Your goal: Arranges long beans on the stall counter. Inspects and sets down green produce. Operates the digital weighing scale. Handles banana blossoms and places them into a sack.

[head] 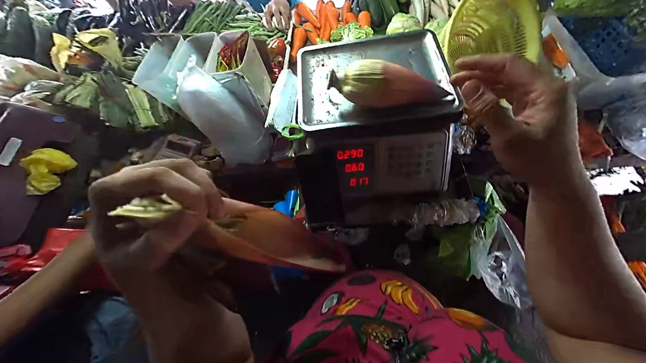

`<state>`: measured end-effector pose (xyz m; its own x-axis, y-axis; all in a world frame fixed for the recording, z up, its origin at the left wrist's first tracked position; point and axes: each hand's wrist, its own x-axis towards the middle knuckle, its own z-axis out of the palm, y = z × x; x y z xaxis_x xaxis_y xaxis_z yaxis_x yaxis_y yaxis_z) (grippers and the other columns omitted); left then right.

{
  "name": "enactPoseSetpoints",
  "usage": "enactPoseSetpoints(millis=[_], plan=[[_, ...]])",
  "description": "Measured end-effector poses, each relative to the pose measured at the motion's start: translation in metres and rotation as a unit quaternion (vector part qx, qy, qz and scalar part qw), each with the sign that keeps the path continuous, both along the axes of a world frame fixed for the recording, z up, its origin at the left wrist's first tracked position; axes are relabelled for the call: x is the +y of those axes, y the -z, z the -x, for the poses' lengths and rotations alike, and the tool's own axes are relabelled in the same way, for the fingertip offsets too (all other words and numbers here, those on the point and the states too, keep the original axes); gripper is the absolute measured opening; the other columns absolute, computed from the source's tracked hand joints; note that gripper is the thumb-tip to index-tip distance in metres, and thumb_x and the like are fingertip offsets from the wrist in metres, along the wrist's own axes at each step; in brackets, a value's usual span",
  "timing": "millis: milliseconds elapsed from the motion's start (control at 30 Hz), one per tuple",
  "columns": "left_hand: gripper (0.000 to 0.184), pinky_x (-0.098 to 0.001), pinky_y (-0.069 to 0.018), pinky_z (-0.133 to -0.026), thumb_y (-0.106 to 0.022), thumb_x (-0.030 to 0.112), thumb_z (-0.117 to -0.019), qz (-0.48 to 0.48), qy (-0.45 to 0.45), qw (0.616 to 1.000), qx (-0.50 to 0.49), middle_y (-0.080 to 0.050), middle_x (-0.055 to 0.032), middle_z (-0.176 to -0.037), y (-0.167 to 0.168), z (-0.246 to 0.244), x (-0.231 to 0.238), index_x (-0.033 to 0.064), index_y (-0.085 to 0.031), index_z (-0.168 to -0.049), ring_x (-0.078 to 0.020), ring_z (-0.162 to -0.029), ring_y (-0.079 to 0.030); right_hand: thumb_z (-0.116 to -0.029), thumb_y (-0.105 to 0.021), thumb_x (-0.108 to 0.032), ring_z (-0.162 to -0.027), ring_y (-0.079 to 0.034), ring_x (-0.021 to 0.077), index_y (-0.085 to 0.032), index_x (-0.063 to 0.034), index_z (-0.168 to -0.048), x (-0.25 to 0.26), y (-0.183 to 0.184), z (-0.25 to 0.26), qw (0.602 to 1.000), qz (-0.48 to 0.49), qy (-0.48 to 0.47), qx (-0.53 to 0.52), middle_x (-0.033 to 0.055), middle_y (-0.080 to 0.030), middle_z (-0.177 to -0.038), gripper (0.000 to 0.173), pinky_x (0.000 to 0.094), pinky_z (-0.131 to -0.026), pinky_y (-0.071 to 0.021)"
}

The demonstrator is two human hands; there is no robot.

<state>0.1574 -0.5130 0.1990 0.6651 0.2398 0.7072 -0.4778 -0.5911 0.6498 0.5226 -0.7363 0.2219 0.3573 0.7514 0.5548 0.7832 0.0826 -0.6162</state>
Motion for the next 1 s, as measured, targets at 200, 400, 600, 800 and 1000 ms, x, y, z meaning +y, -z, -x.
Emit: enactPoseSetpoints(millis=[200,400,600,800,1000], plan=[[0.009,-0.0193,-0.0574,-0.068,-0.068,0.032,-0.0958,-0.025,0.125,0.989,0.081,-0.068,0.0141,-0.087,0.010,-0.009,-0.021,0.0233,-0.070,-0.095,0.0003,-0.078,-0.066,-0.1040,-0.056,-0.031,-0.112,-0.066,0.0139,-0.071,-0.0071,-0.123,-0.040,0.052,0.086,0.998,0.033,0.041,0.029,0.0080,-0.071,-0.122,0.034,0.0357,-0.098,-0.0548],[0.015,-0.0207,-0.0559,-0.076,-0.066,0.019,-0.0933,0.025,0.291,0.950,0.107,-0.070,0.0000,-0.089,0.074,-0.050,-0.091,0.0047,-0.070,-0.093,-0.0017,-0.084,-0.065,-0.0910,-0.070,-0.057,-0.123,-0.059,0.0045,-0.045,-0.0121,-0.149,-0.056,0.149,0.224,0.823,0.005,-0.326,0.464,-0.0061,-0.064,-0.135,0.077,0.0285,-0.106,-0.0500],[0.027,-0.0272,-0.0564,-0.086,-0.061,0.032,-0.0997,0.096,0.290,0.948,0.092,-0.071,-0.0007,-0.097,0.150,-0.084,-0.167,0.0069,-0.071,-0.100,-0.0059,-0.094,-0.066,-0.0955,-0.066,-0.009,-0.103,-0.067,0.0020,-0.052,-0.0044,-0.135,-0.121,0.160,0.260,0.807,-0.030,-0.074,0.584,-0.0059,-0.071,-0.113,0.042,0.0260,-0.095,-0.0560],[0.020,-0.0253,-0.0461,-0.100,-0.060,0.043,-0.0990,0.134,0.390,0.905,0.110,-0.070,0.0126,-0.100,0.156,-0.121,-0.284,0.0265,-0.072,-0.095,-0.0047,-0.108,-0.061,-0.0914,-0.066,0.004,-0.107,-0.065,0.0060,-0.045,0.0034,-0.141,-0.221,0.152,0.282,0.794,-0.152,0.062,0.585,0.0061,-0.065,-0.121,0.054,0.0283,-0.099,-0.0533],[0.020,-0.0320,-0.0365,-0.111,-0.057,0.039,-0.0995,0.078,0.536,0.832,0.118,-0.070,0.0105,-0.102,0.152,-0.130,-0.416,0.0247,-0.071,-0.098,-0.0068,-0.114,-0.058,-0.0952,-0.066,0.001,-0.114,-0.063,0.0055,-0.042,0.0007,-0.148,-0.329,0.157,0.325,0.796,-0.240,0.234,0.504,0.0062,-0.064,-0.130,0.058,0.0272,-0.104,-0.0519]])
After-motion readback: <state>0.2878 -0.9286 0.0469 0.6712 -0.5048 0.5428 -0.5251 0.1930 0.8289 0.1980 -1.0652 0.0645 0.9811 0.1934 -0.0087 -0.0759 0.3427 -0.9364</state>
